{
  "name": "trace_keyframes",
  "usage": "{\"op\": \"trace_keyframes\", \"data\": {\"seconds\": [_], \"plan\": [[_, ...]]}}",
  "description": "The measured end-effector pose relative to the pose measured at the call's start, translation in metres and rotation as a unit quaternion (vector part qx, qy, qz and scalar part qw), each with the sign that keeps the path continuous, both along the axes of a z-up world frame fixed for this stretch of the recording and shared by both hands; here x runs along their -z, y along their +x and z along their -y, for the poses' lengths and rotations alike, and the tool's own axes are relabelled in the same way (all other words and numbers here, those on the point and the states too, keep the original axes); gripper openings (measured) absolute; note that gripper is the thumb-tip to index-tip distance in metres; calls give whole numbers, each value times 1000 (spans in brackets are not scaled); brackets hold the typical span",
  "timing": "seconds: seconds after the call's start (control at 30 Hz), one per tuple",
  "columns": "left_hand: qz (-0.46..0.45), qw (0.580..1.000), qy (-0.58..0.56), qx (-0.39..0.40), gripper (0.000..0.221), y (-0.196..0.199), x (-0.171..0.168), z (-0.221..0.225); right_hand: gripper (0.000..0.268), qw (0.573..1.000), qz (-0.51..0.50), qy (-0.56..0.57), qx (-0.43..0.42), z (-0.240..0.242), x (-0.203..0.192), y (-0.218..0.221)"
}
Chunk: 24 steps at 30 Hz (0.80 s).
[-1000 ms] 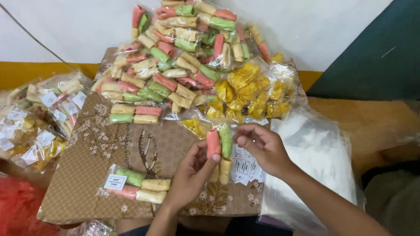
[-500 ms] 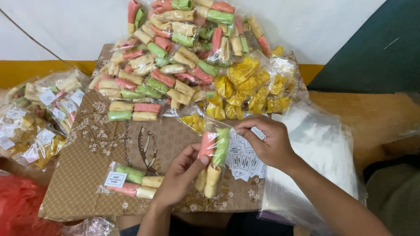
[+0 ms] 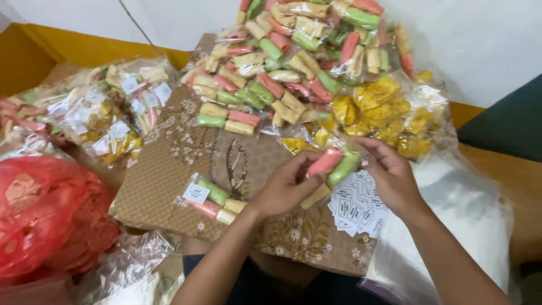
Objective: Grouping small wrapped snacks with a label and placing them into larger plastic bags.
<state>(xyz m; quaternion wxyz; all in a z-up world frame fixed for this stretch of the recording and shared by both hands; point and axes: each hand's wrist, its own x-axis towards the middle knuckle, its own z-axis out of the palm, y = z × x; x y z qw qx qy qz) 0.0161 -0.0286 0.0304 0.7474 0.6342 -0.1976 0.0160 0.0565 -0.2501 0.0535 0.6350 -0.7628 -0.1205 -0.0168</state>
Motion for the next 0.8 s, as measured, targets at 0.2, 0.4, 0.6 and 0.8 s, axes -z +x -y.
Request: {"op": "trace_keyframes", "data": {"seconds": [0.2,0.4,0.6,0.8], "plan": [[141,948,276,-73,42,23,-11,-13,45,978,-97,180,-52,32,45,31],[296,841,432,-136,47,38,-15,-27,42,997,-36,59,-29,11,13,5],[403,789,404,-228,17,52,6,-30,41,990,105,-75,-51,1,20,0],[418,763,427,-247,16,61,23,-31,22,971,187,-127,-80,-3,20,6]]}}
